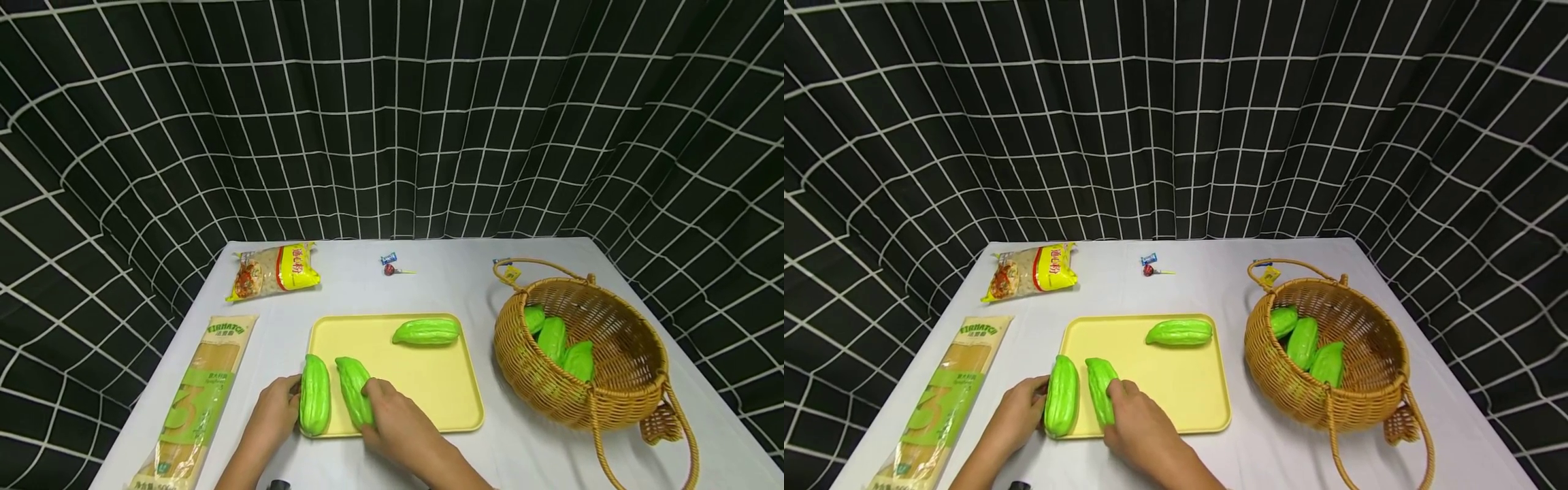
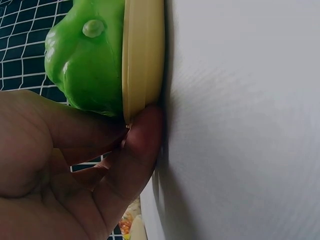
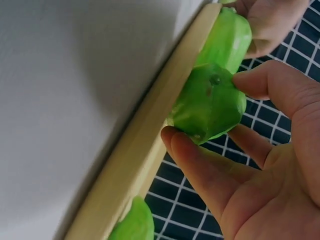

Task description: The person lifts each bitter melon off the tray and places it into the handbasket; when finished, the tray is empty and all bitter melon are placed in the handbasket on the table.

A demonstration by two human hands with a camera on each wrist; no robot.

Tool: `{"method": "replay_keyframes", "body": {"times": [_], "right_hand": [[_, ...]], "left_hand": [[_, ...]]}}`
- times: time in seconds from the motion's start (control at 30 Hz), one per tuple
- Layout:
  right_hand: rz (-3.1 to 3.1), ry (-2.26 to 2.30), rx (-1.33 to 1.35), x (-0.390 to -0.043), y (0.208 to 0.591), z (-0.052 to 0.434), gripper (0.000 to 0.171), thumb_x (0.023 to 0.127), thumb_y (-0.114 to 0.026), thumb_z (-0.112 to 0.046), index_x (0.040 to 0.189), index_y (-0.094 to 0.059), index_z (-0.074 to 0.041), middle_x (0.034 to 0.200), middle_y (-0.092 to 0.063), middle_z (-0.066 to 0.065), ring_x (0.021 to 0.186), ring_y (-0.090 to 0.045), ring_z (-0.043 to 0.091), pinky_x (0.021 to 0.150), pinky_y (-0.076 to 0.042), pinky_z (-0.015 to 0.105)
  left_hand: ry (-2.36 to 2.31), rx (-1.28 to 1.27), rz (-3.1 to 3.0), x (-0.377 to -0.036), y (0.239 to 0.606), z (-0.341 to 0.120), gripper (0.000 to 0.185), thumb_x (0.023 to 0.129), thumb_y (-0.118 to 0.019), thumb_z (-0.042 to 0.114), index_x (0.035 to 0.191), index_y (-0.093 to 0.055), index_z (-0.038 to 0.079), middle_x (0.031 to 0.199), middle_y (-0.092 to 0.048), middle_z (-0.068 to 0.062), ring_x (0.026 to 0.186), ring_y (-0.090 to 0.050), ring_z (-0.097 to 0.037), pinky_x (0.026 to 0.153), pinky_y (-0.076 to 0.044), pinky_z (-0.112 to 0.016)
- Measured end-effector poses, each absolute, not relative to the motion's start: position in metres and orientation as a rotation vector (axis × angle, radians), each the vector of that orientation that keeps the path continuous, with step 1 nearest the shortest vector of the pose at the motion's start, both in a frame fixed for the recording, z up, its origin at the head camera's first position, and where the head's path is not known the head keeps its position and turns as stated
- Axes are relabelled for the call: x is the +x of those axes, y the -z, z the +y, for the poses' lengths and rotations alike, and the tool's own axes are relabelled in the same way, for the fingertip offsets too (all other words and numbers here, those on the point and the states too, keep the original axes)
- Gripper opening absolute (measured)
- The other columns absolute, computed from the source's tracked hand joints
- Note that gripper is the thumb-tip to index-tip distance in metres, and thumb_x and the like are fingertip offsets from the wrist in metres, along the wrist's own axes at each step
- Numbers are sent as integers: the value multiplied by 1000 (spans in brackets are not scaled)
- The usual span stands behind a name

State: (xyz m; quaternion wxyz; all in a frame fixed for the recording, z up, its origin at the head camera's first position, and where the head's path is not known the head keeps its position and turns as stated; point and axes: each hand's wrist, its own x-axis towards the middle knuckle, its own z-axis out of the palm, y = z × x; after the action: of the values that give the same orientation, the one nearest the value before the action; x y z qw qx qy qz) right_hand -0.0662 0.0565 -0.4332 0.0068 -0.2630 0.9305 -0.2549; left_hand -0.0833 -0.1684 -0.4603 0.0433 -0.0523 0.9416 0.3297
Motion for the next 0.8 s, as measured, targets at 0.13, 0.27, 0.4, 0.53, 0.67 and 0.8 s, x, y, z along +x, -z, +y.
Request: {"method": "replay_keyframes", "body": {"times": [0.13,0.27,0.4,0.53,0.67,0.8], "right_hand": [[2935,886,-823,-65,422,69,38,78,-74,-12,110,-53,-8,108,-62,7,75,-54,9,62,-49,24],[3071,963,-792,-68,408,88,42,76,-76,-10,112,-55,-9,110,-63,6,81,-59,10,68,-55,26],[3270,1064,-702,-71,393,115,48,71,-80,-6,114,-58,-8,121,-63,13,94,-67,21,76,-59,29],[3453,1135,-541,-72,379,146,51,69,-80,0,116,-61,-4,130,-58,23,107,-64,36,82,-59,41],[3565,1189,-280,-72,370,178,51,72,-76,6,120,-60,-1,136,-52,24,116,-56,42,87,-53,55],[3623,1197,-6,-72,368,206,50,75,-71,10,122,-59,0,140,-48,24,118,-49,47,90,-44,62]], "left_hand": [[-997,-153,2883,-83,459,-168,34,90,-58,-3,122,-57,-14,108,-65,-24,107,-60,-44,89,-51,-55],[-998,-152,2884,-84,460,-168,35,90,-59,-3,122,-57,-14,107,-65,-23,105,-61,-43,88,-52,-54],[-1000,-168,2880,-85,461,-168,35,89,-59,-3,122,-57,-14,107,-65,-24,103,-62,-42,87,-52,-53],[-999,-188,2863,-85,462,-168,35,90,-58,-3,123,-57,-14,111,-64,-25,107,-60,-43,88,-52,-54],[-997,-184,2851,-86,462,-167,35,91,-57,-3,124,-56,-14,113,-64,-26,109,-59,-45,89,-51,-55],[-992,-192,2845,-85,462,-167,36,91,-58,-2,124,-56,-14,112,-64,-25,107,-60,-44,88,-52,-54]]}}
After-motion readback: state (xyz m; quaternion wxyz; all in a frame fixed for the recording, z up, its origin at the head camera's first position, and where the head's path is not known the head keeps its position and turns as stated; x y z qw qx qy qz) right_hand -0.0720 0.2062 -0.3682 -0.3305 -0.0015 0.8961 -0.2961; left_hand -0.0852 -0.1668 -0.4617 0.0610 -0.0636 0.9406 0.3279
